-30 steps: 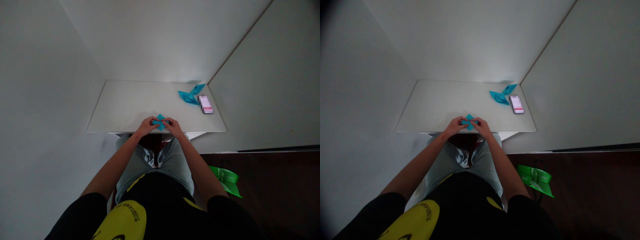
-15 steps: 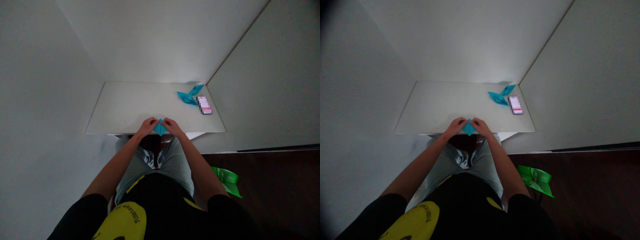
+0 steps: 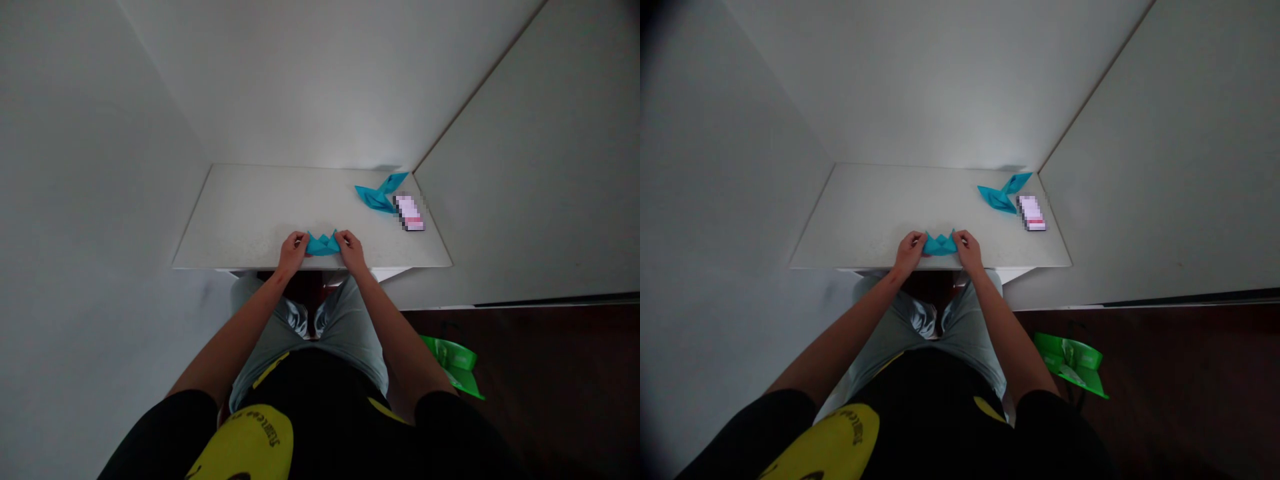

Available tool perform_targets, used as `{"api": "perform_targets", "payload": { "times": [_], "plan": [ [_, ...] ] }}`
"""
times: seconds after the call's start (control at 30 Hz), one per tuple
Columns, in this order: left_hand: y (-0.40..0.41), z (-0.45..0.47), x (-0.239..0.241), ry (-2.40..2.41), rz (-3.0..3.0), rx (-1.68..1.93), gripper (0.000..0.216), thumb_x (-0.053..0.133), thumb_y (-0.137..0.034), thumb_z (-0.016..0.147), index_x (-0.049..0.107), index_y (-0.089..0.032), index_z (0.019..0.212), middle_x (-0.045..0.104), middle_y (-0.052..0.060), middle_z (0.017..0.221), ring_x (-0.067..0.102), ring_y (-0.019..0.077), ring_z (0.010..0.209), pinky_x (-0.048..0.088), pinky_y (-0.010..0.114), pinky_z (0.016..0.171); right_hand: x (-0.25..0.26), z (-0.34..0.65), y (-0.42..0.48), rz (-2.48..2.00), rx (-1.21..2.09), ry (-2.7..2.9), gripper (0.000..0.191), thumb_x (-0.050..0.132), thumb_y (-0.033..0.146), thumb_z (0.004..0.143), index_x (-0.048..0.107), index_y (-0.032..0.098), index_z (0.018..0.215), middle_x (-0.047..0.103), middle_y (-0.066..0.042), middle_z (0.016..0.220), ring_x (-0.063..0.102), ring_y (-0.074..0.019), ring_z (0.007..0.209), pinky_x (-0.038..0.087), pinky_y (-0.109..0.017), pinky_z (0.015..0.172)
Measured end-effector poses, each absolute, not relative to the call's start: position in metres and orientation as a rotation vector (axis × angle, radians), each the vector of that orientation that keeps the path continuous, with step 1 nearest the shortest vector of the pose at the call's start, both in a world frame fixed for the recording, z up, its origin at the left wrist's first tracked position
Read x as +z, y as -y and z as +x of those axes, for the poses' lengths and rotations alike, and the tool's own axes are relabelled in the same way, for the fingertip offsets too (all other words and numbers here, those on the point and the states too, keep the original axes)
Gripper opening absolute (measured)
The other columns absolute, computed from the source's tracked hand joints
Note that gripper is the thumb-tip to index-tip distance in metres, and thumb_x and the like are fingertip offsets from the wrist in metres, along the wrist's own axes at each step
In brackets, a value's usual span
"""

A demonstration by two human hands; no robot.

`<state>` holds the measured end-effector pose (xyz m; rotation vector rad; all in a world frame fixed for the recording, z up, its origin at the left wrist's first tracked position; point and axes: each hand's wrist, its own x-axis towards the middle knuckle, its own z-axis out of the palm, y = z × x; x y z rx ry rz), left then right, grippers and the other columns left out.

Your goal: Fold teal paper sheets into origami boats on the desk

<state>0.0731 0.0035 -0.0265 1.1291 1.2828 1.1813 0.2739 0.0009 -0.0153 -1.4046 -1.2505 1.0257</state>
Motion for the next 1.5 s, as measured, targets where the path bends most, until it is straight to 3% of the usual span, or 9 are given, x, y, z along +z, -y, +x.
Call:
{"api": "perform_targets", "payload": {
  "times": [0.13,0.37,0.5,0.6,0.8,0.93,1.03,1.1,1.5],
  "plan": [
    [-0.002,0.071,-0.030,-1.296,0.961,1.357,0.046,0.074,-0.066,0.092,0.061,-0.022,0.098,0.064,0.002,0.099,0.068,0.0152,0.081,0.066,0.026,0.055,-0.024,0.284,-0.002,-1.423,0.961,1.108,0.057,0.064,0.082,0.085,0.058,0.026,0.091,0.060,0.003,0.074,0.049,-0.0138,0.054,0.042,-0.029,0.049],
    [-0.002,0.070,-0.038,-1.369,0.835,1.501,0.039,0.065,-0.059,0.102,0.051,-0.024,0.108,0.061,0.004,0.108,0.069,0.0138,0.080,0.069,0.030,0.061,-0.036,0.293,-0.001,-1.422,0.810,1.104,0.047,0.066,0.072,0.089,0.055,0.027,0.099,0.067,0.004,0.077,0.057,-0.0149,0.059,0.050,-0.030,0.060],
    [-0.003,0.062,-0.037,-1.556,1.056,1.551,0.028,0.063,-0.048,0.104,0.051,-0.023,0.108,0.063,0.007,0.109,0.070,0.0195,0.094,0.068,0.042,0.088,-0.038,0.295,-0.002,-1.451,0.823,1.134,0.047,0.066,0.071,0.087,0.057,0.026,0.100,0.072,-0.001,0.083,0.063,-0.0188,0.068,0.052,-0.032,0.061],
    [0.004,0.053,-0.029,-1.733,1.611,1.539,0.020,0.064,-0.037,0.102,0.058,-0.021,0.113,0.067,0.015,0.123,0.065,0.0290,0.123,0.053,0.055,0.116,-0.040,0.297,-0.002,-1.481,0.810,1.204,0.044,0.066,0.067,0.088,0.059,0.026,0.102,0.075,-0.004,0.088,0.067,-0.0212,0.074,0.056,-0.036,0.069],
    [0.026,0.060,-0.015,-1.196,2.643,0.682,0.046,0.052,-0.040,0.109,0.061,-0.017,0.149,0.055,0.016,0.166,0.042,0.0316,0.162,0.030,0.053,0.136,-0.041,0.299,-0.005,-1.563,0.714,1.301,0.033,0.065,0.051,0.093,0.062,0.023,0.109,0.075,-0.006,0.093,0.068,-0.0220,0.077,0.059,-0.039,0.079],
    [0.029,0.065,-0.021,-1.243,2.675,0.492,0.068,0.047,-0.047,0.111,0.042,-0.010,0.168,0.043,0.019,0.176,0.037,0.0324,0.166,0.026,0.054,0.138,-0.037,0.296,-0.004,-1.626,0.551,1.387,0.042,0.063,0.039,0.094,0.063,0.017,0.130,0.073,-0.014,0.116,0.069,-0.0251,0.093,0.061,-0.045,0.089],
    [0.028,0.067,-0.027,-1.197,2.612,0.544,0.067,0.051,-0.049,0.110,0.047,-0.013,0.167,0.044,0.018,0.175,0.036,0.0344,0.166,0.026,0.057,0.138,-0.029,0.284,0.007,-1.607,0.314,1.651,0.047,0.058,0.036,0.103,0.062,0.018,0.146,0.062,-0.021,0.151,0.061,-0.0323,0.136,0.050,-0.055,0.117],
    [0.027,0.067,-0.029,-1.157,2.521,0.623,0.064,0.057,-0.049,0.106,0.055,-0.017,0.161,0.047,0.018,0.173,0.036,0.0353,0.166,0.025,0.059,0.138,-0.025,0.274,0.018,-1.532,0.288,1.943,0.048,0.049,0.037,0.110,0.060,0.024,0.155,0.057,-0.015,0.164,0.051,-0.0311,0.153,0.037,-0.058,0.131],
    [-0.020,0.026,-0.034,-1.379,2.236,0.742,0.057,0.066,-0.052,0.098,0.066,-0.026,0.148,0.056,0.016,0.167,0.040,0.0404,0.163,0.025,0.065,0.134,-0.029,0.303,0.035,-1.568,0.344,2.209,0.062,0.041,0.051,0.114,0.049,0.022,0.168,0.046,-0.013,0.175,0.044,-0.0318,0.163,0.031,-0.056,0.134]
  ]
}}
